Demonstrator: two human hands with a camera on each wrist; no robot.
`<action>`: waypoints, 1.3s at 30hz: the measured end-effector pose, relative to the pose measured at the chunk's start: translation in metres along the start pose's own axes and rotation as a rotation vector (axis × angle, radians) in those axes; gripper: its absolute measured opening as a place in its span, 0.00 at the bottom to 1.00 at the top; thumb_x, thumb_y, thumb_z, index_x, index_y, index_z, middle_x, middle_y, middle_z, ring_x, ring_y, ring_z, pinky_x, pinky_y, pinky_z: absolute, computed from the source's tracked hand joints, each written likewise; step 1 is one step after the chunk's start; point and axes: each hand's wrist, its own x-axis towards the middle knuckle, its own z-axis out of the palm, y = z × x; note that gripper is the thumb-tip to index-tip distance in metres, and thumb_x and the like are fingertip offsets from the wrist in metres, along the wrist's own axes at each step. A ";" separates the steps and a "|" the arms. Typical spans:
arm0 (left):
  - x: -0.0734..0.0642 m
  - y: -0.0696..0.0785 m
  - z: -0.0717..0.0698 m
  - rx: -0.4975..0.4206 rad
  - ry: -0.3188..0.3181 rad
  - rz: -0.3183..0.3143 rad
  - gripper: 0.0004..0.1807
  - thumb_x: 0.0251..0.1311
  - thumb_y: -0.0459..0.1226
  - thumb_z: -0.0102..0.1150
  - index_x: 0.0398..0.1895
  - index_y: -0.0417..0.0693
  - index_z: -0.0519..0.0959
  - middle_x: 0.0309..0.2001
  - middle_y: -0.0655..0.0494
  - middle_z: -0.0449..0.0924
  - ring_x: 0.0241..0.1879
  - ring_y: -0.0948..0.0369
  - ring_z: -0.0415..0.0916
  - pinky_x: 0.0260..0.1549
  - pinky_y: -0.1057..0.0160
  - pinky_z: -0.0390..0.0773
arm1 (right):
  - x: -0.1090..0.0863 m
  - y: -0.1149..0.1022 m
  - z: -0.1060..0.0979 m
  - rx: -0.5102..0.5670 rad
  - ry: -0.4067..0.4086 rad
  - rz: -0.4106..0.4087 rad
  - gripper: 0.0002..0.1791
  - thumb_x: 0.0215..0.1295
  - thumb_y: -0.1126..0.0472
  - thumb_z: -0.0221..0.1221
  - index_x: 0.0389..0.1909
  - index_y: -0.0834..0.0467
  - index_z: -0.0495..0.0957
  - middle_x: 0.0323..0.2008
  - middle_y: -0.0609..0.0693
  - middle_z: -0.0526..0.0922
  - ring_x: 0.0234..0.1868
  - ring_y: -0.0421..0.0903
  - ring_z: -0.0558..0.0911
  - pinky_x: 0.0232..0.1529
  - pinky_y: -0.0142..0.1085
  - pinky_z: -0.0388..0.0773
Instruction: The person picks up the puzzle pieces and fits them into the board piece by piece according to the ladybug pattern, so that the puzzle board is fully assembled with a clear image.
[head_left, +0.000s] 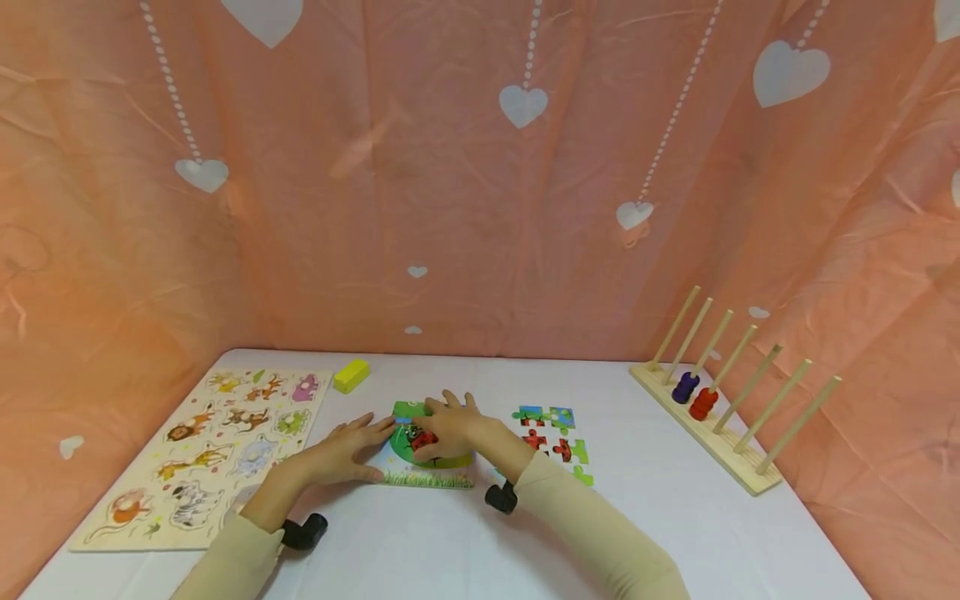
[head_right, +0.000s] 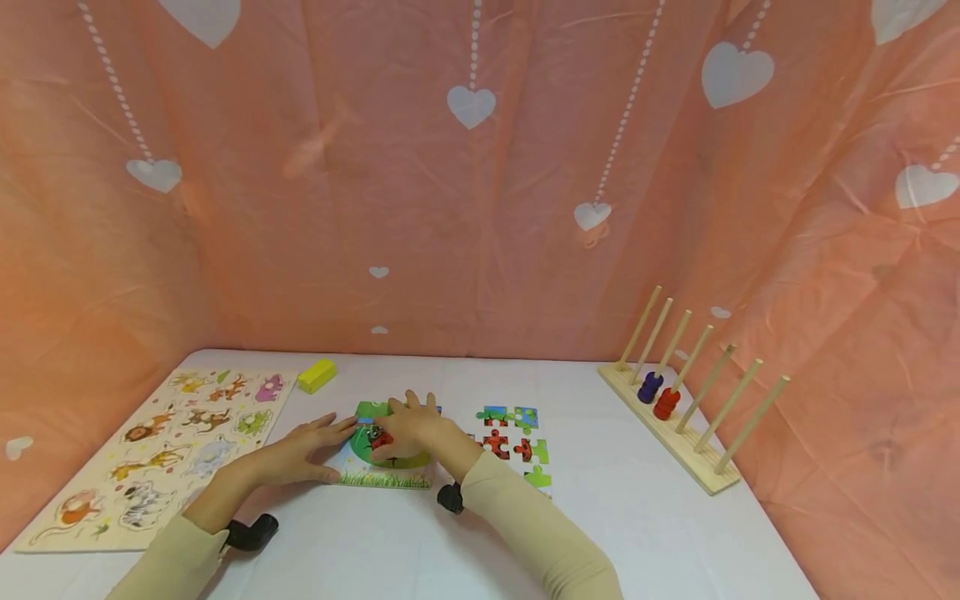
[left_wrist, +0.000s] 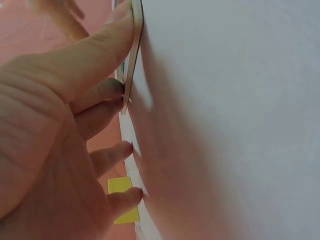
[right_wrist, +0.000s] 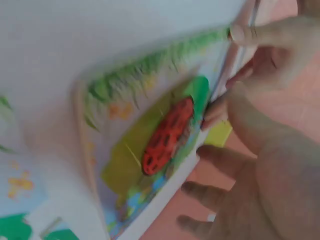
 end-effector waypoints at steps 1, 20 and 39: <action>0.000 0.000 0.000 -0.010 0.000 0.004 0.42 0.58 0.46 0.69 0.69 0.30 0.66 0.74 0.35 0.58 0.71 0.28 0.45 0.61 0.22 0.47 | -0.002 -0.001 0.002 -0.001 -0.014 0.001 0.38 0.68 0.32 0.52 0.75 0.43 0.62 0.77 0.48 0.56 0.78 0.56 0.50 0.73 0.61 0.50; 0.000 -0.003 0.000 -0.029 0.010 0.019 0.43 0.59 0.46 0.69 0.70 0.30 0.65 0.74 0.35 0.57 0.72 0.28 0.43 0.63 0.23 0.42 | -0.001 -0.004 0.012 0.073 -0.049 0.004 0.41 0.67 0.27 0.48 0.77 0.39 0.57 0.79 0.45 0.52 0.79 0.57 0.45 0.74 0.62 0.42; -0.001 -0.001 -0.001 -0.049 0.010 0.013 0.43 0.58 0.46 0.69 0.70 0.30 0.65 0.74 0.35 0.56 0.72 0.29 0.42 0.64 0.24 0.40 | 0.003 -0.001 0.014 0.103 -0.047 -0.034 0.41 0.66 0.30 0.53 0.77 0.39 0.58 0.79 0.44 0.50 0.79 0.54 0.42 0.74 0.60 0.42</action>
